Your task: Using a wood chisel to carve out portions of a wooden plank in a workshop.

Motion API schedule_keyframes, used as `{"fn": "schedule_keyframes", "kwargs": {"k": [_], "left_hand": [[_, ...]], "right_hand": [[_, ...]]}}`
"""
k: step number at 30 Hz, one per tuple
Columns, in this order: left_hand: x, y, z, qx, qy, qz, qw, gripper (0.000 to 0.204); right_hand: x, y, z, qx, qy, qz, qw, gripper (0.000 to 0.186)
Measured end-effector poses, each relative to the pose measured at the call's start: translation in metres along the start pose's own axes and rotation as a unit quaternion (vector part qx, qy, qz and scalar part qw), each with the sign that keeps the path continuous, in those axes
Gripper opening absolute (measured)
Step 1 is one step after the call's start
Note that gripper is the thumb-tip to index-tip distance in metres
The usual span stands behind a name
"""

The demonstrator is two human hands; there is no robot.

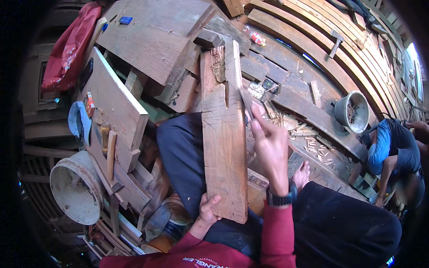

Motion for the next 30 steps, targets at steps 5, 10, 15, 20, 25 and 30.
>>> {"fn": "schedule_keyframes", "kwargs": {"k": [5,10,15,20,25,30], "left_hand": [[0.0,0.004,-0.003,0.003,-0.003,-0.009,1.0,0.039],[0.001,0.0,-0.001,0.001,0.004,0.002,1.0,0.04],[-0.001,0.006,-0.002,0.005,-0.005,-0.018,1.0,0.039],[-0.003,0.004,-0.002,0.009,0.001,0.004,1.0,0.038],[0.002,-0.002,0.002,0.013,0.001,-0.013,1.0,0.038],[-0.002,0.0,-0.001,0.026,0.001,-0.006,1.0,0.038]], "right_hand": [[0.001,-0.002,0.01,0.003,-0.057,-0.016,0.998,0.036],[0.016,-0.004,0.018,0.004,-0.042,0.003,0.999,0.036],[0.003,-0.004,0.0,-0.001,0.018,-0.014,1.0,0.035],[0.019,-0.013,0.032,-0.003,-0.053,0.049,0.997,0.035],[-0.004,0.001,0.008,-0.003,0.0,-0.019,1.0,0.037],[0.022,-0.003,0.026,0.002,-0.076,0.04,0.996,0.035]]}}
Point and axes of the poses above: each hand's wrist, its own z-axis towards the middle knuckle, its own y-axis out of the back of the hand, x = y × z, the point moved 10 cm from there along z, towards the middle knuckle, and after that the axes turned 10 degrees about -z, right-handed, at the moved point
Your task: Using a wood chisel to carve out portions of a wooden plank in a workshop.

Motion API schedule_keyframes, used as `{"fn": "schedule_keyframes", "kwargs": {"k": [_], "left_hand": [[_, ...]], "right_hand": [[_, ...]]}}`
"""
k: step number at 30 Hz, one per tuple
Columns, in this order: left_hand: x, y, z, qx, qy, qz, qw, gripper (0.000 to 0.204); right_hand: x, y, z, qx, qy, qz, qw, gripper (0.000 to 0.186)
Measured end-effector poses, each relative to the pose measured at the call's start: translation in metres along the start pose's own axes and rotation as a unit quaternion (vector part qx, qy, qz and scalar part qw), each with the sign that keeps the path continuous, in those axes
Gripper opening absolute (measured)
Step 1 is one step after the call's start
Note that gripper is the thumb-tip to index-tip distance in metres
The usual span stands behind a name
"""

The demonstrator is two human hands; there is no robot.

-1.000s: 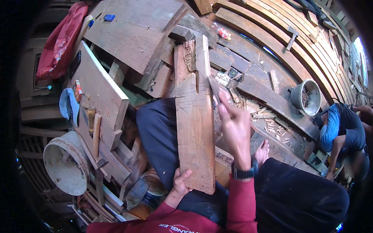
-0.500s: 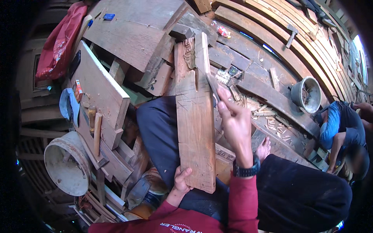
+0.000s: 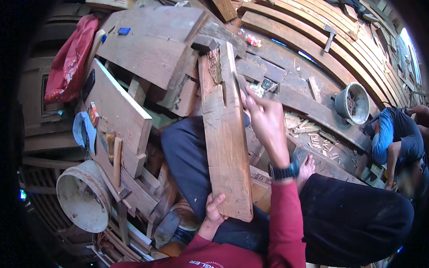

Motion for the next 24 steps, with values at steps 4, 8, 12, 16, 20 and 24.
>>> {"fn": "schedule_keyframes", "kwargs": {"k": [4,8,12,16,20,24], "left_hand": [[0.004,0.001,0.004,-0.016,-0.001,0.008,1.0,0.044],[0.007,0.008,0.004,-0.015,0.001,0.015,1.0,0.048],[0.007,0.001,0.002,0.003,0.005,0.01,1.0,0.048],[0.006,0.001,-0.005,-0.022,0.0,0.002,1.0,0.041],[-0.002,-0.006,-0.001,-0.019,-0.021,0.008,1.0,0.041],[0.002,0.003,0.005,-0.019,-0.011,0.016,1.0,0.041]], "right_hand": [[-0.001,0.003,-0.019,-0.009,0.107,-0.09,0.99,0.036],[0.013,0.003,0.001,-0.013,0.062,-0.02,0.998,0.036],[-0.003,0.007,-0.016,-0.019,0.095,-0.104,0.99,0.034],[-0.002,0.008,-0.023,0.051,-0.037,-0.094,0.994,0.035],[0.001,0.004,-0.027,-0.019,0.114,-0.08,0.99,0.033],[-0.009,0.002,-0.02,0.032,-0.015,-0.05,0.998,0.034]]}}
Point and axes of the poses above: each hand's wrist, its own z-axis towards the middle knuckle, its own y-axis out of the back of the hand, x = y × z, the point moved 10 cm from there along z, towards the middle knuckle, and after that the axes turned 10 degrees about -z, right-handed, at the moved point
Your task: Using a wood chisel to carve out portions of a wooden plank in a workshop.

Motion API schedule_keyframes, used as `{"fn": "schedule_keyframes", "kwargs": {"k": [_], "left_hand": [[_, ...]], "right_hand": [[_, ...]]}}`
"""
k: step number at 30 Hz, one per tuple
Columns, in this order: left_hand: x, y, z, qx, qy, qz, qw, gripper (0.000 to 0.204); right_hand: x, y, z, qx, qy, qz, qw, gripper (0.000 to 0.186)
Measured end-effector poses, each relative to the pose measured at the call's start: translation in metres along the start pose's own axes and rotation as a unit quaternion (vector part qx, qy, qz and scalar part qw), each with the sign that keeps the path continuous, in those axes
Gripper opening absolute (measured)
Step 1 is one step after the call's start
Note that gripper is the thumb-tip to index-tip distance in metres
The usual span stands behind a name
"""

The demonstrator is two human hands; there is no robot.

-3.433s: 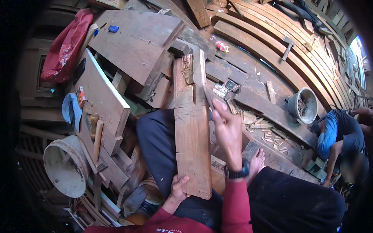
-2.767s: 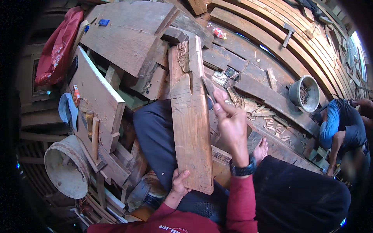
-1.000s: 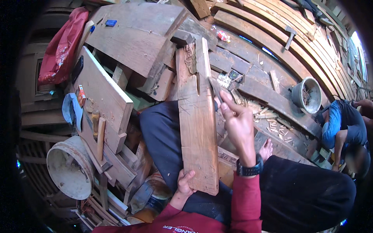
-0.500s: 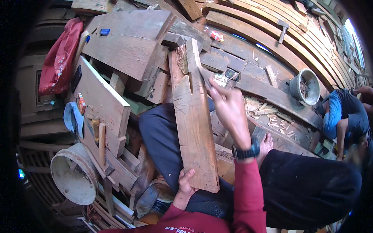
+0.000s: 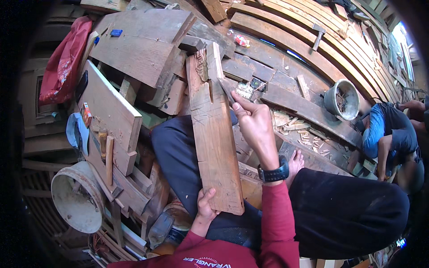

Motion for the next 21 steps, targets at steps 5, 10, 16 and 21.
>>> {"fn": "schedule_keyframes", "kwargs": {"k": [5,10,16,21], "left_hand": [[-0.003,-0.012,-0.002,0.002,-0.004,-0.006,1.0,0.04],[-0.002,-0.001,-0.005,-0.01,-0.004,-0.002,1.0,0.04],[0.0,-0.01,-0.004,0.005,-0.002,-0.014,1.0,0.039],[-0.003,-0.009,-0.003,0.007,-0.006,-0.011,1.0,0.039]], "right_hand": [[0.004,0.003,0.003,-0.046,0.083,-0.039,0.995,0.034],[0.006,0.003,-0.004,-0.053,0.15,-0.035,0.987,0.034],[0.008,0.006,0.007,-0.046,0.064,-0.031,0.996,0.034],[-0.002,0.0,-0.01,-0.08,0.127,-0.06,0.987,0.034]]}}
Point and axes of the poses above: each hand's wrist, its own z-axis towards the middle knuckle, its own y-axis out of the back of the hand, x = y × z, the point moved 10 cm from there along z, towards the middle knuckle, and after that the axes turned 10 degrees about -z, right-handed, at the moved point
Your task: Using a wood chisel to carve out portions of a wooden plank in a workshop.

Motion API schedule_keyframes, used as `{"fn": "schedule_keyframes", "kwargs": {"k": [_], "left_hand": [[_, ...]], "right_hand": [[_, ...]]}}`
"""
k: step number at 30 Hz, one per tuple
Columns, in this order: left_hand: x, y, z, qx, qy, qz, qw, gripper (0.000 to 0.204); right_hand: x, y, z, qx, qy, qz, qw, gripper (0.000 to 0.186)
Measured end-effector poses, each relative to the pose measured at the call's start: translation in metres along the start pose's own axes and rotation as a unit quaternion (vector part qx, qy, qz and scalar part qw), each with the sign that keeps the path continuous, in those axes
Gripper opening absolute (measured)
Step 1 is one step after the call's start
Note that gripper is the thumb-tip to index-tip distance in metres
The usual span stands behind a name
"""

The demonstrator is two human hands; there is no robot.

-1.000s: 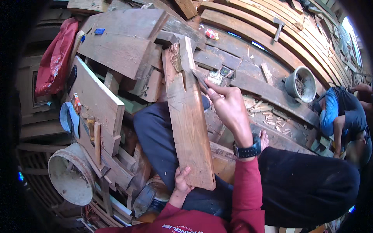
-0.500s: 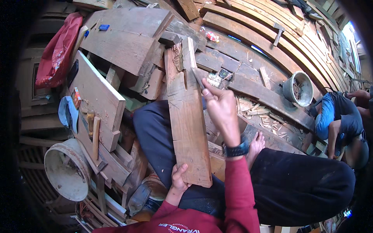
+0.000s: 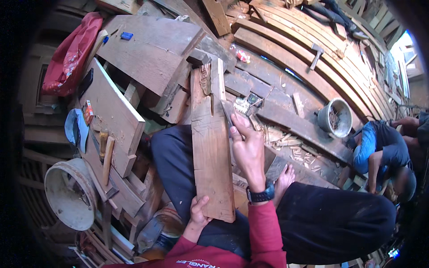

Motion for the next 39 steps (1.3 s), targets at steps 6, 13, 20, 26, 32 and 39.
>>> {"fn": "schedule_keyframes", "kwargs": {"k": [6,13,20,26,32,39], "left_hand": [[-0.001,0.003,-0.005,0.008,-0.003,-0.006,1.0,0.037],[-0.006,0.001,-0.004,0.023,-0.003,-0.003,1.0,0.035],[0.001,0.036,0.004,-0.068,-0.029,-0.015,0.997,0.033],[-0.003,0.036,0.008,-0.062,-0.015,0.029,0.998,0.048],[0.0,0.042,0.01,-0.057,-0.005,0.015,0.998,0.05],[0.0,0.041,0.01,-0.04,0.004,0.005,0.999,0.054]], "right_hand": [[-0.003,-0.007,0.007,0.041,-0.056,0.003,0.998,0.034],[0.031,-0.013,0.053,-0.053,0.028,-0.081,0.995,0.034],[0.018,-0.016,0.048,0.056,-0.016,0.029,0.998,0.038],[0.009,-0.014,0.053,-0.069,0.059,0.051,0.995,0.035],[0.006,-0.02,0.046,-0.049,0.037,0.034,0.997,0.034],[0.016,-0.026,0.029,-0.069,0.048,-0.002,0.996,0.052]]}}
Point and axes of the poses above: each hand's wrist, its own z-axis towards the middle knuckle, its own y-axis out of the back of the hand, x = y × z, the point moved 10 cm from there along z, towards the middle knuckle, and after that the axes turned 10 degrees about -z, right-handed, at the moved point
